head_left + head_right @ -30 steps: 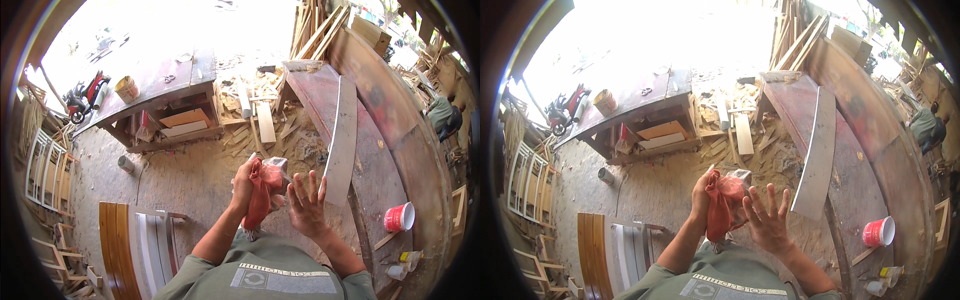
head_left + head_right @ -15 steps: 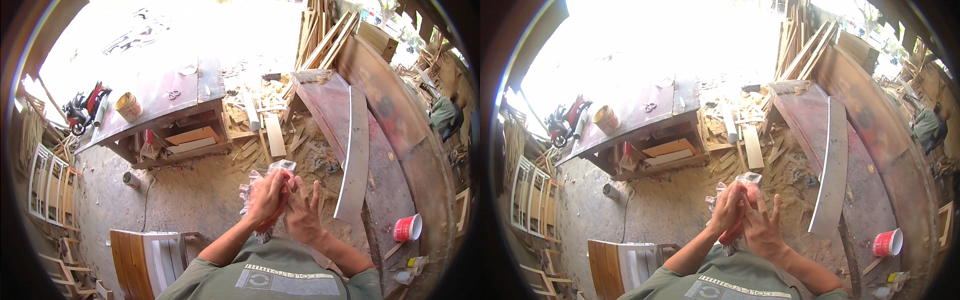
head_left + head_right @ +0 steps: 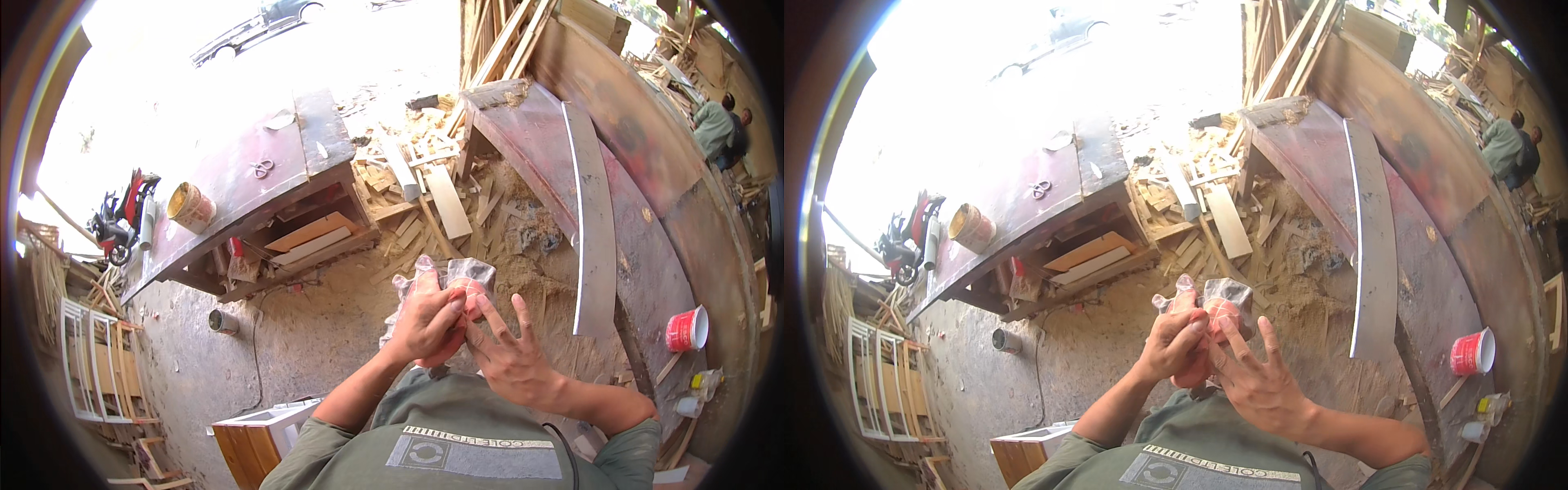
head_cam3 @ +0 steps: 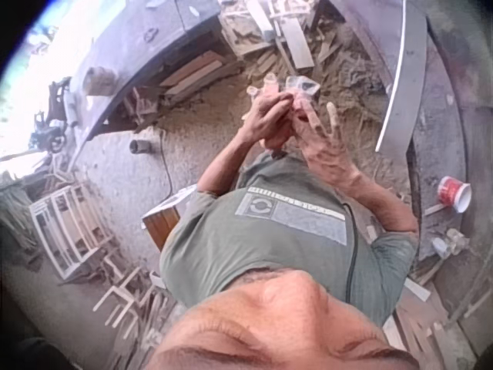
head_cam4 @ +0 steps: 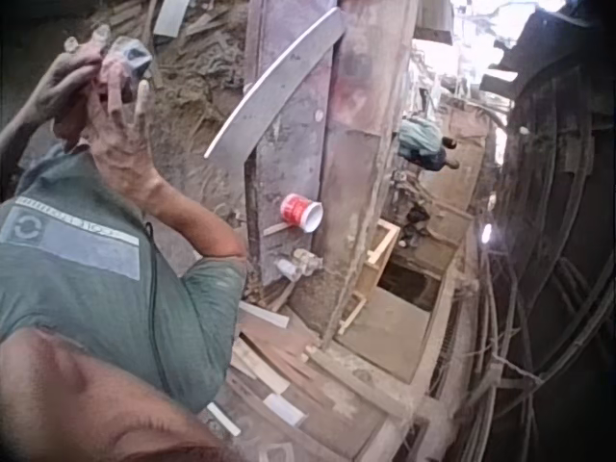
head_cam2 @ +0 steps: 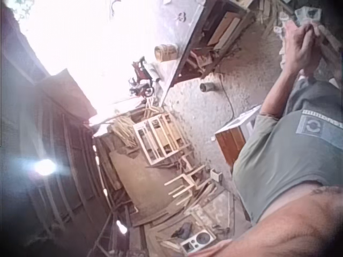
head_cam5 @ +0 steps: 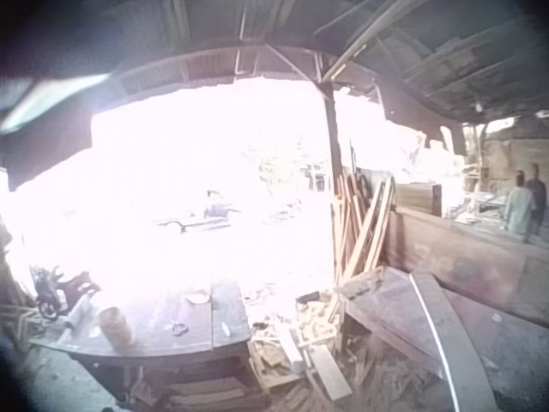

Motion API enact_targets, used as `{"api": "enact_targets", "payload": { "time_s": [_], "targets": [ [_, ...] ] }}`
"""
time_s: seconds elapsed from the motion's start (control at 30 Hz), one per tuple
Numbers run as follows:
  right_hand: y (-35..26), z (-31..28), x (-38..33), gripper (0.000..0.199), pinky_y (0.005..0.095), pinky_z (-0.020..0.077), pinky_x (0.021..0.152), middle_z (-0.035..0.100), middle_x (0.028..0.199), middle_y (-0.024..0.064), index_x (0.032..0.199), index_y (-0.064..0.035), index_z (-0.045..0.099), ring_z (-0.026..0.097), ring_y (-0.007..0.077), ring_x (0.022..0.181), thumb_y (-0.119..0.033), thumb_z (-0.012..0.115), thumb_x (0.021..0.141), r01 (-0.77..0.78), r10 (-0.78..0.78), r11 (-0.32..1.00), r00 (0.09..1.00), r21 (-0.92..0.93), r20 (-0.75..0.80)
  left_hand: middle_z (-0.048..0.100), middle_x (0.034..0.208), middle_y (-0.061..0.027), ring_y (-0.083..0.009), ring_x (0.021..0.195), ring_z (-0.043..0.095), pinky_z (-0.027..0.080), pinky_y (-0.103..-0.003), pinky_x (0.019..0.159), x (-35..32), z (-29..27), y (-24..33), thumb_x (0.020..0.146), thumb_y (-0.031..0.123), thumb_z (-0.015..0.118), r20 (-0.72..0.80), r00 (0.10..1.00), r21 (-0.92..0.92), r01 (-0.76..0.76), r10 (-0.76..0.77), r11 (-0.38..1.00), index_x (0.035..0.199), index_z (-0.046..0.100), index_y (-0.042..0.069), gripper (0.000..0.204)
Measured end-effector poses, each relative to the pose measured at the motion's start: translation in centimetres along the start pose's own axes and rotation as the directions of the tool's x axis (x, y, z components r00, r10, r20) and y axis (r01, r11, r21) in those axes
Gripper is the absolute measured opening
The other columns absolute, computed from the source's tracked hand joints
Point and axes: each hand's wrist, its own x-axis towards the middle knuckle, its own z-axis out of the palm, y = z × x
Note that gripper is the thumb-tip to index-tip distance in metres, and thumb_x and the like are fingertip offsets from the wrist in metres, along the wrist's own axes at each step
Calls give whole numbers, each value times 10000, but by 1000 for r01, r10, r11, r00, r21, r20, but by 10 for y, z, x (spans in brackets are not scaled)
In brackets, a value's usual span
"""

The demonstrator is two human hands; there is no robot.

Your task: The person wipes the polished surface of a wooden bench with a red cloth, applies a liquid from a white container to the cloth, and then sands the white frame of the bench using a piece of sandpaper.

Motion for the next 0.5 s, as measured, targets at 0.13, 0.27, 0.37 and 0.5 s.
{"api": "enact_targets", "payload": {
  "time_s": [0.13,0.27,0.37,0.5],
  "targets": [
    [3,-8,6,323,565,345,1106,514,1464,57,1085,-68,760,336,356,1431,-254,624,859,15,-15,1000,1000,-1,-14,492,766,75,-26,707,432,366,-229,621,11,-13,7,1078,237,508,143,983,-359,159,-114,920,920,643,-12,325],
    [12,-10,5,309,476,406,975,519,1491,34,1069,-79,769,422,322,1313,-253,626,856,16,-17,999,999,-39,-37,554,810,13,-86,720,490,396,-245,652,11,-18,3,1082,260,477,175,983,-249,101,-58,963,1010,637,-29,338],
    [19,-12,4,292,429,416,890,537,1485,22,1059,-88,774,458,305,1234,-251,623,870,53,-55,998,997,-40,-49,613,916,-86,-173,778,556,448,-305,713,8,-28,2,1072,252,459,278,959,-90,-26,50,996,1136,630,-35,340],
    [35,-21,-1,274,392,422,844,548,1479,6,1068,-112,780,483,290,1188,-257,621,899,148,-148,989,985,-7,-88,625,936,-119,-200,816,581,462,-330,749,6,-37,10,1067,254,458,398,916,-174,29,44,984,1212,626,-28,358]
  ]
}}
